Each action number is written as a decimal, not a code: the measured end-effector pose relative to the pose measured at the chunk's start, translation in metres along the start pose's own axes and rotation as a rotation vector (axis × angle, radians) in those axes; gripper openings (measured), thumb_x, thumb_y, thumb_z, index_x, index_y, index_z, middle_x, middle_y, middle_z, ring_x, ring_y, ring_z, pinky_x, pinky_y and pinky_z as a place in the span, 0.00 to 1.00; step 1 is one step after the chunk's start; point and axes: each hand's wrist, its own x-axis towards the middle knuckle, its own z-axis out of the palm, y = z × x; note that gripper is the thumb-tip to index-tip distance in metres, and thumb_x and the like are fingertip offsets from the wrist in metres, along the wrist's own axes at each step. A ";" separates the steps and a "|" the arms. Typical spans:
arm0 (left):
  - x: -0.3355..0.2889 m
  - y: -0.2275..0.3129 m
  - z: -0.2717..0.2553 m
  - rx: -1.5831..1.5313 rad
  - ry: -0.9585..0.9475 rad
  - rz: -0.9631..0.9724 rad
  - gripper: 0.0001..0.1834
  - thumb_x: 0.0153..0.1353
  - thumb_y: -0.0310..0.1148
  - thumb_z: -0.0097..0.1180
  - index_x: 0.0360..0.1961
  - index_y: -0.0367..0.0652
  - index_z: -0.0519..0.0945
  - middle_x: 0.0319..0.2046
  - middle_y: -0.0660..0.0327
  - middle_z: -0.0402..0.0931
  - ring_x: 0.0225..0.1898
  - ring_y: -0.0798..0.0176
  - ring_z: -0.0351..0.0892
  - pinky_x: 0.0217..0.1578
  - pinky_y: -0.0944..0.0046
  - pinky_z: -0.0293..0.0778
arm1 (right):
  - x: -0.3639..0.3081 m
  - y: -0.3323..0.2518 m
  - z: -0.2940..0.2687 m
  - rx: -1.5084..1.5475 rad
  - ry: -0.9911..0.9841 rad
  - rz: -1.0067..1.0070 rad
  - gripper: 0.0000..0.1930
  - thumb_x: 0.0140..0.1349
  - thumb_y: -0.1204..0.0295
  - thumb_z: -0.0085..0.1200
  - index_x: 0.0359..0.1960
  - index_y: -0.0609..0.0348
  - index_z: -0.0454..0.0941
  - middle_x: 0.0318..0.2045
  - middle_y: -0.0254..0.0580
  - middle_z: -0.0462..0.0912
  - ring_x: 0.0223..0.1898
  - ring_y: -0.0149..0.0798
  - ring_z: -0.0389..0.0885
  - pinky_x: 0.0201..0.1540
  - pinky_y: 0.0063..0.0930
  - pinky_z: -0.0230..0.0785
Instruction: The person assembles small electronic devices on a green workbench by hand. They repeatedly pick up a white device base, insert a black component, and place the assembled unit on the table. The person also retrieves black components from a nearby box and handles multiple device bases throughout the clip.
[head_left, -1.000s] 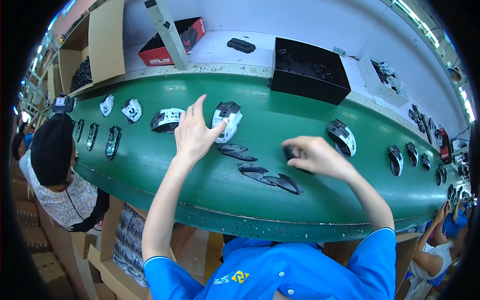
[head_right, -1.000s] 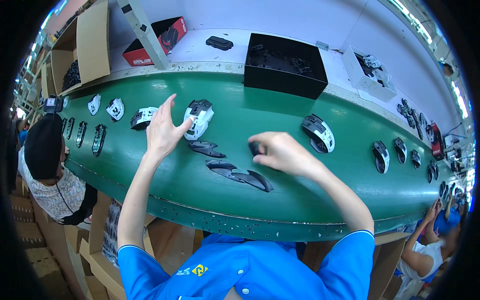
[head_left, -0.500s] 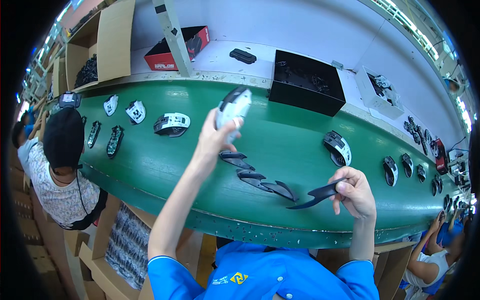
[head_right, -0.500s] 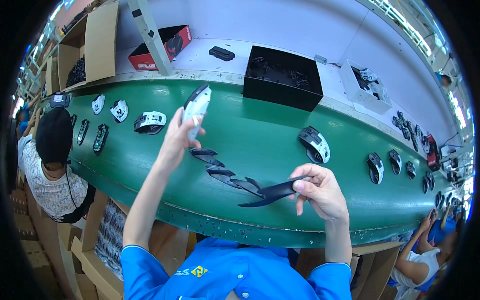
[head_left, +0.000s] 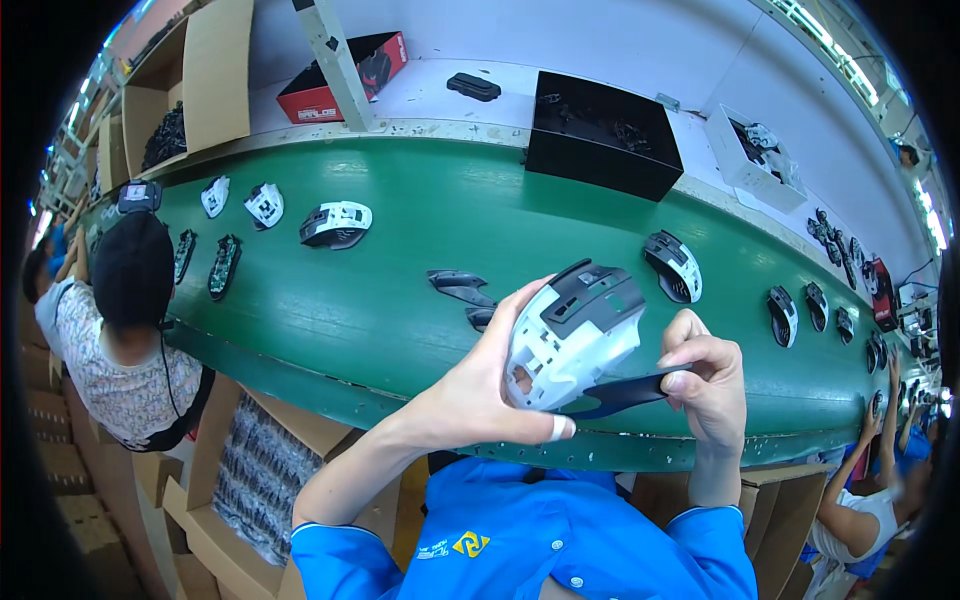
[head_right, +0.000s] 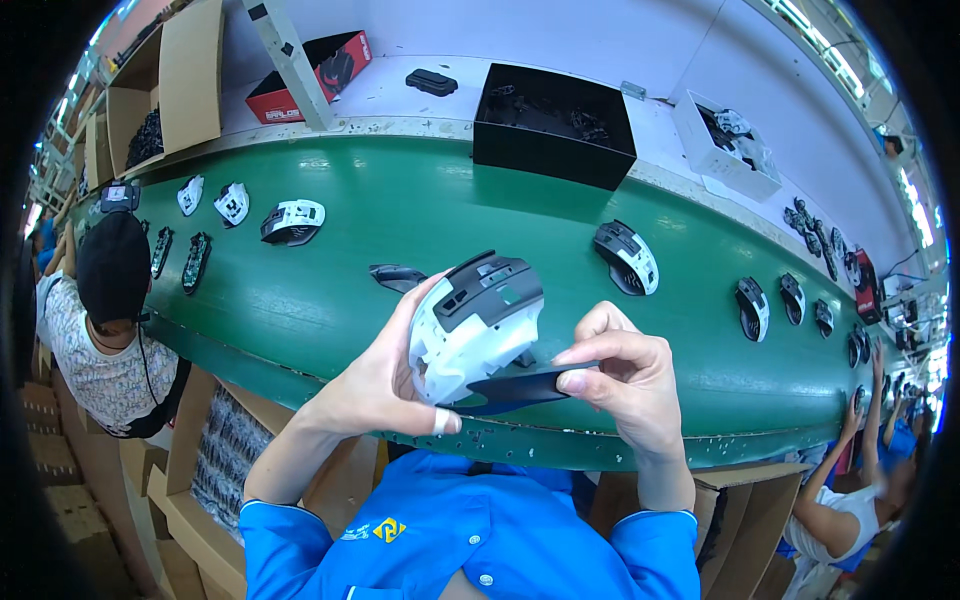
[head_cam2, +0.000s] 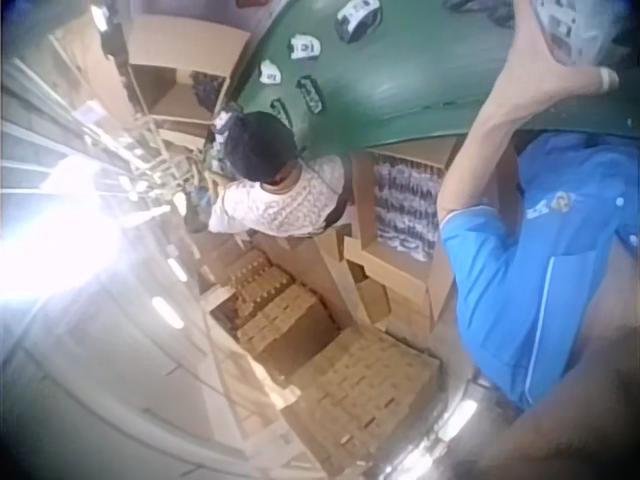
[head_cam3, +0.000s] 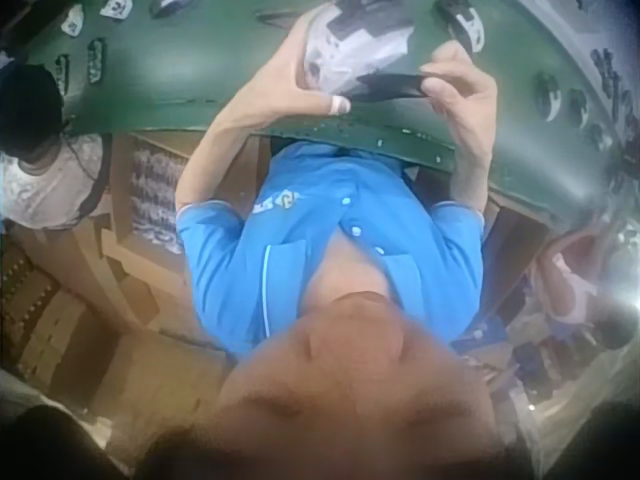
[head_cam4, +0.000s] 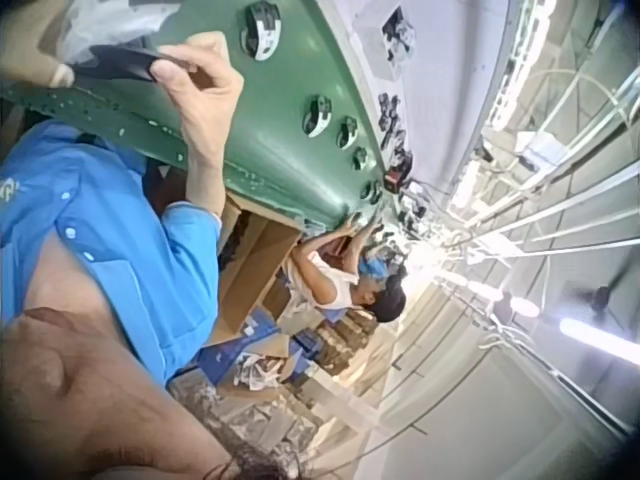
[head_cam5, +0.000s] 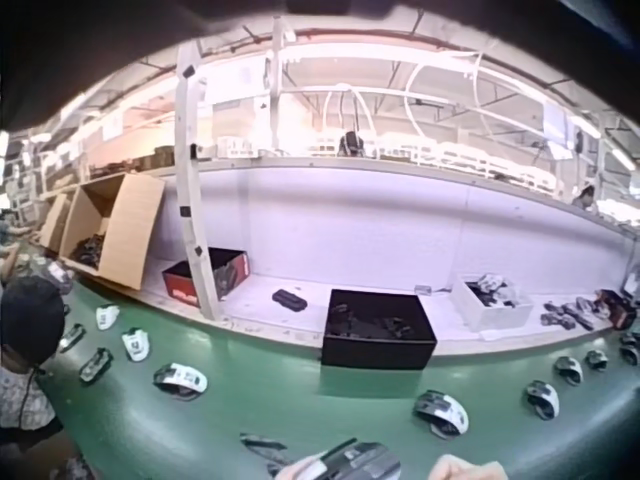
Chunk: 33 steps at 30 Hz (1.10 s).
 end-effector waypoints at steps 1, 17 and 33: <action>-0.001 -0.003 -0.001 0.069 -0.022 0.020 0.61 0.34 0.24 0.66 0.67 0.38 0.40 0.62 0.51 0.51 0.66 0.55 0.49 0.64 0.59 0.48 | -0.001 -0.001 0.000 -0.043 0.003 -0.007 0.09 0.44 0.79 0.66 0.30 0.62 0.83 0.26 0.31 0.69 0.26 0.23 0.65 0.24 0.15 0.55; -0.011 -0.003 0.008 0.577 0.056 0.146 0.60 0.37 0.23 0.68 0.67 0.37 0.39 0.62 0.50 0.47 0.65 0.56 0.51 0.63 0.59 0.53 | -0.005 -0.003 0.008 -0.281 0.035 -0.128 0.12 0.41 0.75 0.69 0.30 0.58 0.85 0.26 0.28 0.66 0.26 0.24 0.62 0.29 0.18 0.53; -0.014 -0.002 0.018 0.737 0.119 0.217 0.54 0.37 0.25 0.69 0.65 0.40 0.49 0.53 0.50 0.55 0.56 0.52 0.59 0.52 0.59 0.66 | 0.001 -0.001 0.003 -0.343 -0.040 -0.247 0.13 0.40 0.77 0.69 0.31 0.57 0.84 0.28 0.31 0.69 0.27 0.24 0.66 0.28 0.18 0.58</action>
